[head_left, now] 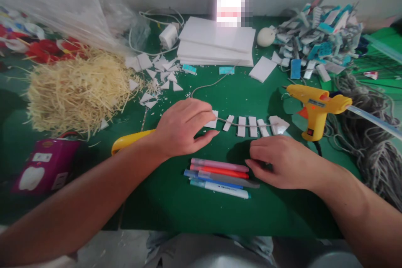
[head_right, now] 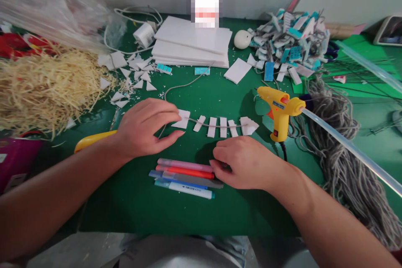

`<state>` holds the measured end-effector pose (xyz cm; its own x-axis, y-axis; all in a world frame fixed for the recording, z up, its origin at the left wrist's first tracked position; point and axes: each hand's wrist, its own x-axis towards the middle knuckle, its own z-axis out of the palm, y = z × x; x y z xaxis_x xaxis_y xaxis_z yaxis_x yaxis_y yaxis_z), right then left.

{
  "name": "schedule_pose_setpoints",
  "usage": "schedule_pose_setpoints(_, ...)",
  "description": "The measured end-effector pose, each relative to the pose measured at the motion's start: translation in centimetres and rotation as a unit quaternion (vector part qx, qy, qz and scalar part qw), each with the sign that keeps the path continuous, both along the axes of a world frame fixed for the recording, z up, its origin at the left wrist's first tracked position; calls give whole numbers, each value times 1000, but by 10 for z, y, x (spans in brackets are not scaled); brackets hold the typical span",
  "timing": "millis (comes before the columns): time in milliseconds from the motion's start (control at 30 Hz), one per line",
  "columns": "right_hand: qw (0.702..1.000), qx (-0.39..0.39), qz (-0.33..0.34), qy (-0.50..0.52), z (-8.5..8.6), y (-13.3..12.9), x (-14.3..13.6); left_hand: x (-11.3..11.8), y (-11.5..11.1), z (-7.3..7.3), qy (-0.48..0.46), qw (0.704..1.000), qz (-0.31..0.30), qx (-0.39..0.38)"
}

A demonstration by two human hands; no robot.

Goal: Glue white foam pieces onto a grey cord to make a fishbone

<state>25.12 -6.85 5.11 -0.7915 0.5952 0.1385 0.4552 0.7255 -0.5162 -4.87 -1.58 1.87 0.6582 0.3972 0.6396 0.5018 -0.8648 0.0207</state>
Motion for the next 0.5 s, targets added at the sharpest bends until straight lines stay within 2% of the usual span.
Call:
schedule_pose_setpoints(233, 1000, 11, 7, 13, 0, 1, 1, 1, -3, -4, 55, 994, 57, -79)
schedule_pose_setpoints(333, 996, 78, -4, 34, -1, 0, 0, 1, -4, -3, 75, 991, 69, -89)
schedule_pose_setpoints(500, 978, 192, -64, 47, -7, 5, -4, 1, -3, -6, 81, 989, 61, -108)
